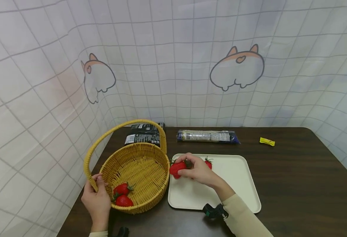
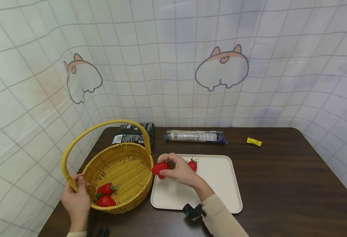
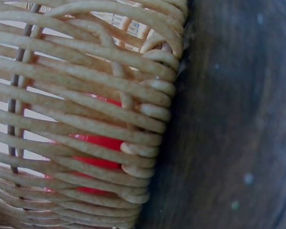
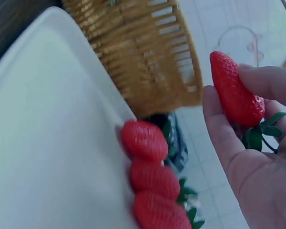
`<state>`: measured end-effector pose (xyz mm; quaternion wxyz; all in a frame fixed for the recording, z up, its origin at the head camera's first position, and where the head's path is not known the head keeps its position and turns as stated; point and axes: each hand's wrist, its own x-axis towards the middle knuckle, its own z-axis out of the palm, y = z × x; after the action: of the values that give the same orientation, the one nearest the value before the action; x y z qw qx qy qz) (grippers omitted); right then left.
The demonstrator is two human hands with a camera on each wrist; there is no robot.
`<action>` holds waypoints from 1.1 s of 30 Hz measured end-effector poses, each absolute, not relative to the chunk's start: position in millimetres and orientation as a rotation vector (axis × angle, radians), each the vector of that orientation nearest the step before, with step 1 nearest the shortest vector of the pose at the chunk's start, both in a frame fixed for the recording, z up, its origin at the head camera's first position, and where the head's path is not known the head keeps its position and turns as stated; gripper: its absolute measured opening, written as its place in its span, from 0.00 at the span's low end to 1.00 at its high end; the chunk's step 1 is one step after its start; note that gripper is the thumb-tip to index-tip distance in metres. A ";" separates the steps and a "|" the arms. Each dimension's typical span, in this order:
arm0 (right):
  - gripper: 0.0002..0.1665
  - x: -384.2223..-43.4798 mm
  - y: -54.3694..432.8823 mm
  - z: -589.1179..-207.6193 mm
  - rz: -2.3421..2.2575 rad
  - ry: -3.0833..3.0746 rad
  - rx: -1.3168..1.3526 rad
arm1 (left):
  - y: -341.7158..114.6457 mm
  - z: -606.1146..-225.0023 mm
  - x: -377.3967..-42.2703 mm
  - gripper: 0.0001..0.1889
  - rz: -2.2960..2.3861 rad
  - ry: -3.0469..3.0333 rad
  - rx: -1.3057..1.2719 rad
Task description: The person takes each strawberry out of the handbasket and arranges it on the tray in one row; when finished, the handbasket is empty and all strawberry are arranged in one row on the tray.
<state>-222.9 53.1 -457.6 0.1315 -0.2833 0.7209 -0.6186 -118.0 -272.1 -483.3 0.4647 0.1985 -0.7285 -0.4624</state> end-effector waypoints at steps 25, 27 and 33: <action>0.37 -258.7 140.2 -453.9 -2.126 2.067 -0.396 | -273.1 -484.1 -117.6 0.10 -1.126 -1.774 0.468; 0.38 -259.6 147.1 -454.4 -2.112 2.090 -0.373 | -272.6 -484.1 -117.8 0.10 -1.125 -1.773 0.464; 0.37 -260.0 167.4 -454.3 -2.066 2.173 -0.299 | -271.3 -484.3 -118.7 0.09 -1.114 -1.782 0.457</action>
<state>-260.0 167.4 -454.3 0.0642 -0.0990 0.7196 -0.6842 -118.7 -271.3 -484.3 0.4753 0.1870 -0.7291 -0.4556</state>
